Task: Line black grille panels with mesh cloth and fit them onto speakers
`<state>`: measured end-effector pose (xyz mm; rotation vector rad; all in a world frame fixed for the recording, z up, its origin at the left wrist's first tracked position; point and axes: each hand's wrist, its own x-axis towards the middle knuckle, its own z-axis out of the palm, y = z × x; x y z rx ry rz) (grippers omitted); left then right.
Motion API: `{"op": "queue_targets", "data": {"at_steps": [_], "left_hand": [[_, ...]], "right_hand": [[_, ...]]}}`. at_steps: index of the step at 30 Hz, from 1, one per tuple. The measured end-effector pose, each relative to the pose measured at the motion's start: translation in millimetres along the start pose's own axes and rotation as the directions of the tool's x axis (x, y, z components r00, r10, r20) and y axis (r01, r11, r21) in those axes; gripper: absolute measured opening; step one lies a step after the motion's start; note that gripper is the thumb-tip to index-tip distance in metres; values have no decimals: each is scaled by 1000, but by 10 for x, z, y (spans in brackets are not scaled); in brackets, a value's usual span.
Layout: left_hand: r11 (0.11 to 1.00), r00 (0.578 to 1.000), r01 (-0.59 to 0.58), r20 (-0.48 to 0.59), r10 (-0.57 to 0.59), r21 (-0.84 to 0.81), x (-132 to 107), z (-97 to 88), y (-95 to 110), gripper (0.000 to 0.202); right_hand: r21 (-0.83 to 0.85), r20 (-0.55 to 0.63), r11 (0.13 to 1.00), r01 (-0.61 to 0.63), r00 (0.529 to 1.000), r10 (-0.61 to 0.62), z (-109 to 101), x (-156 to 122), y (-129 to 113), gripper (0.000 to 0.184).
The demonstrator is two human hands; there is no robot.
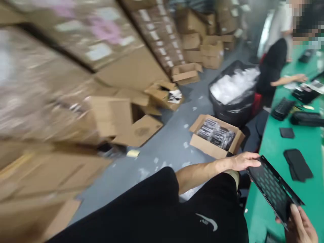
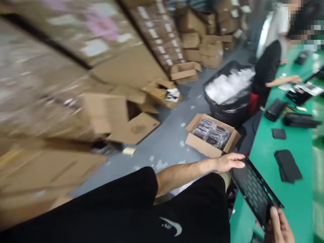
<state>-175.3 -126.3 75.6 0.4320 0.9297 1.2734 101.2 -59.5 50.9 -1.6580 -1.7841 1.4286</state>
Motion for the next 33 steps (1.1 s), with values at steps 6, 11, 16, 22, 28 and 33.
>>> {"op": "queue_targets", "data": {"at_steps": [6, 11, 16, 22, 28, 33], "left_hand": [[981, 965, 143, 200, -167, 130, 186, 362, 85, 57], [901, 793, 326, 436, -425, 285, 597, 669, 34, 58], [827, 596, 386, 573, -562, 410, 862, 957, -6, 55], [767, 454, 412, 619, -641, 492, 1061, 1130, 8, 52], [713, 384, 471, 607, -696, 519, 1244, 1081, 7, 52], [671, 340, 534, 596, -727, 514, 1335, 1060, -44, 52]], "right_hand": [[544, -261, 799, -255, 854, 450, -283, -1062, -107, 64], [697, -349, 704, -137, 793, 500, -178, -1389, -96, 57], [810, -466, 587, 1, 609, 642, -67, -1555, -146, 56], [847, -502, 525, 88, 457, 734, 35, -1524, -286, 57], [824, -528, 565, 43, 421, 738, 190, -1457, -238, 55], [818, -544, 573, 42, 381, 748, 225, -1436, -229, 50]]}}
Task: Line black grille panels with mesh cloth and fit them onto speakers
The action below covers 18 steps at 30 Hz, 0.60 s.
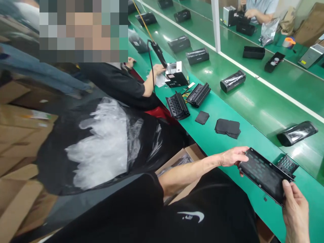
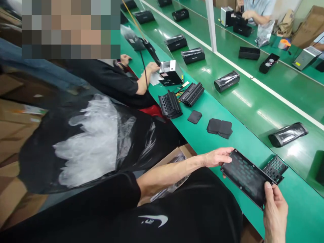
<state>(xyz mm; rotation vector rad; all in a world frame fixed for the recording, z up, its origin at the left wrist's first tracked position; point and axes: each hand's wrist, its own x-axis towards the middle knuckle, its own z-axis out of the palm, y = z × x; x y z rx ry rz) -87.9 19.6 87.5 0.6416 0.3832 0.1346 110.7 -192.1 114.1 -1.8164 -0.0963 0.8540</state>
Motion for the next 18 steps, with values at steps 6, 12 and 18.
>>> {"op": "queue_targets", "data": {"at_steps": [6, 12, 18], "left_hand": [[999, 1000, 1, 8, -1, -44, 85, 56, -52, 54], [997, 999, -22, -41, 19, -68, 114, 98, -184, 55], [999, 997, -30, -75, 28, -21, 98, 100, -239, 60]], "right_hand": [[-54, -48, 996, -66, 997, 64, -50, 73, -131, 55], [-63, 6, 996, -62, 998, 62, -127, 147, -131, 54], [-45, 52, 998, -45, 998, 48, -100, 286, -32, 53]]}}
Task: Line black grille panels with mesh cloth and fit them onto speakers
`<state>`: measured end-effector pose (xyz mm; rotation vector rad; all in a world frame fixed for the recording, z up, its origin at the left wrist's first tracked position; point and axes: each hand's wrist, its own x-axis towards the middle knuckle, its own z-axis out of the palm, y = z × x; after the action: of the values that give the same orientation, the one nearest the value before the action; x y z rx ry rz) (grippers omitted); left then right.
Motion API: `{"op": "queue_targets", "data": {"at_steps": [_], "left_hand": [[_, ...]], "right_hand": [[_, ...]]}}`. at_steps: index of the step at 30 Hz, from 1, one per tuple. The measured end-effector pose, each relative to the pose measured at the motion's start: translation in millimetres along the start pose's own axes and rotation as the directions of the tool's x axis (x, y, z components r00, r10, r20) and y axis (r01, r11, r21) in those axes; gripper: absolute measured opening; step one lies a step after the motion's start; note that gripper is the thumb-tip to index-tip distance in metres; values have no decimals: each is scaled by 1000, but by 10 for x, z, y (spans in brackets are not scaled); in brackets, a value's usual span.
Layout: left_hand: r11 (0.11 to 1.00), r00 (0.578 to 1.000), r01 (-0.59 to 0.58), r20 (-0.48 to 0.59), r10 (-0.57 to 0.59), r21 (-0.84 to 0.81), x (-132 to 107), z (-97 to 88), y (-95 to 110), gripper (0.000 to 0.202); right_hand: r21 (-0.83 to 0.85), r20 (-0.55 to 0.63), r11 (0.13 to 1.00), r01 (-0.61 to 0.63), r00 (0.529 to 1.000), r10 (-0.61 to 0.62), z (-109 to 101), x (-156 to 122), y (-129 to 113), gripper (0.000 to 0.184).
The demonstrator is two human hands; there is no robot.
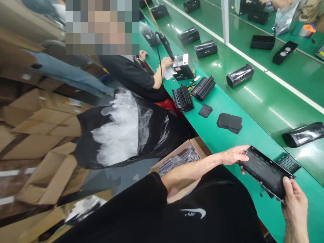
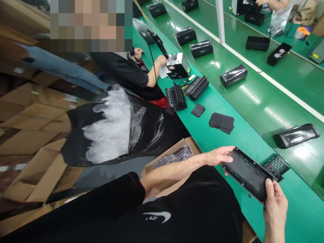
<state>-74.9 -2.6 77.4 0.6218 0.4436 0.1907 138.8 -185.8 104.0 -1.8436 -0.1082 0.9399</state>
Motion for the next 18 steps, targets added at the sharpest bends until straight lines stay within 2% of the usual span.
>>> {"op": "queue_targets", "data": {"at_steps": [6, 10, 18], "left_hand": [[1000, 1000, 16, 20, -16, 9, 22, -3, 8, 63], [999, 996, 37, 80, -38, 10, 19, -2, 23, 62], [999, 990, 38, 132, -40, 24, 34, -29, 29, 67]], "right_hand": [[78, 43, 996, -35, 999, 32, -34, 31, 3, 53], [90, 29, 996, -15, 1000, 12, -71, -43, -11, 50], [75, -7, 997, -21, 1000, 21, -95, -63, 32, 52]]}}
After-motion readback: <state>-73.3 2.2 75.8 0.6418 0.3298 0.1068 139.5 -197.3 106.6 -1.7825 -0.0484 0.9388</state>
